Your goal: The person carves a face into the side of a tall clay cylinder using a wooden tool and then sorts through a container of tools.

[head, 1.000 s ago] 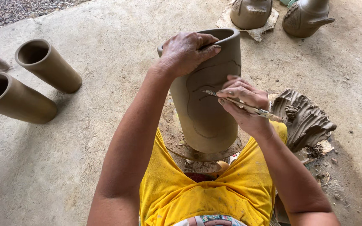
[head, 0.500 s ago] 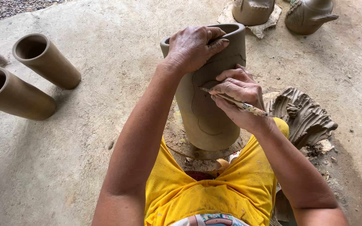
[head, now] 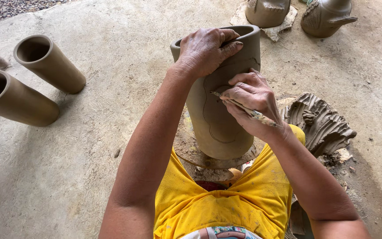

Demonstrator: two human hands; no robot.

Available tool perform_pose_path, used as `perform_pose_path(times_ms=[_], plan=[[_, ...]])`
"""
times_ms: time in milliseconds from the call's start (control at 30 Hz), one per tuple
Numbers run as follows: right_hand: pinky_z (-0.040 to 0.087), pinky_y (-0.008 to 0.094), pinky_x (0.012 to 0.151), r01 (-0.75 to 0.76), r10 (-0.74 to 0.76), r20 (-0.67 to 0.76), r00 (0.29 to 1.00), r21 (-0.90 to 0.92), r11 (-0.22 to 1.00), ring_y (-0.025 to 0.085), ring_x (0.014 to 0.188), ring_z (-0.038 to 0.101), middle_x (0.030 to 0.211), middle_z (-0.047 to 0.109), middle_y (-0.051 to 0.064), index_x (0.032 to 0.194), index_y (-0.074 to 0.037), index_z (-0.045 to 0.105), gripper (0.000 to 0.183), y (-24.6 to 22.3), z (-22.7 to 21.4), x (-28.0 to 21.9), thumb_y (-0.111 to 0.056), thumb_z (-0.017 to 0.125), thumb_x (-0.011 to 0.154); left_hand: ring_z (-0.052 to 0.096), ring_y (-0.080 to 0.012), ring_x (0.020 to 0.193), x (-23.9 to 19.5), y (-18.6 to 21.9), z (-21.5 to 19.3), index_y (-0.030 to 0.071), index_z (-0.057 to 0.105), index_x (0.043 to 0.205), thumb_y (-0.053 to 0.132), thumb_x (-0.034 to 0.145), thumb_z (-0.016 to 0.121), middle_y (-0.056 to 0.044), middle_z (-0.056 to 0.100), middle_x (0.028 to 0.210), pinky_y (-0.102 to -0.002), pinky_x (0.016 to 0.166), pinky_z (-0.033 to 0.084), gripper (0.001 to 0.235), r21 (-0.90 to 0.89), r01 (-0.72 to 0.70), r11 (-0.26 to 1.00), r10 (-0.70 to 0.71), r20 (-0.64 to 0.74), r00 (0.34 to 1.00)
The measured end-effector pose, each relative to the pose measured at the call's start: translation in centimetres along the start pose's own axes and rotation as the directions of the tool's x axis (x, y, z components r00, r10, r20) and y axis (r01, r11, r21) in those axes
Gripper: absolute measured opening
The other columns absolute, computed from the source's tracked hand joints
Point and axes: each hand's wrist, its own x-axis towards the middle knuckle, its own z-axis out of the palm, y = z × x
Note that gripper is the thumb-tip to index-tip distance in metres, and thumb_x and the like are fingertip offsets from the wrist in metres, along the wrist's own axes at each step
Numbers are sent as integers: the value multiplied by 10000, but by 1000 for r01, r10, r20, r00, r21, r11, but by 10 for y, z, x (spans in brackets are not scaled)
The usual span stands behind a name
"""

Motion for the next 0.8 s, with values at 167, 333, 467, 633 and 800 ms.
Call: perform_pose_path(times_ms=[167,333,467,633,800], plan=[[514,504,1173,19,-1,-170,985,107,994,239,1157,750,981,749,-2,972,-111,694,120,7,-17,-25,-6,750,989,720,-196,917,0,-1,-1,356,758,1157,618,916,611,40,779,966,-445,855,528,385,32,-25,999,26,-15,1000],[571,474,1014,-85,465,-318,826,746,660,248,1021,755,1054,753,115,1042,-48,693,48,26,-18,-56,-4,702,1024,714,-129,846,-7,-5,-8,416,738,1181,677,884,595,94,773,911,-388,811,538,421,-24,113,993,-111,73,991],[651,464,882,-114,892,-185,413,961,252,259,892,784,925,734,111,924,-22,662,42,37,11,-67,-2,677,957,716,-122,883,-10,-17,-15,372,799,1099,659,891,658,89,791,914,-393,870,524,382,-79,30,996,-28,28,999],[656,486,876,22,840,-326,434,936,352,247,834,744,898,695,167,930,4,616,137,44,56,-93,62,734,968,744,-97,888,-13,-33,-20,292,802,1094,558,877,719,58,798,955,-321,890,576,353,-281,101,954,-90,55,994],[660,422,874,26,811,-376,448,913,408,212,856,752,921,713,135,948,-24,598,136,36,68,-91,21,723,976,739,-111,881,-17,-32,-26,226,809,1086,500,900,727,21,796,932,-320,864,570,341,-286,46,957,-34,48,998]])
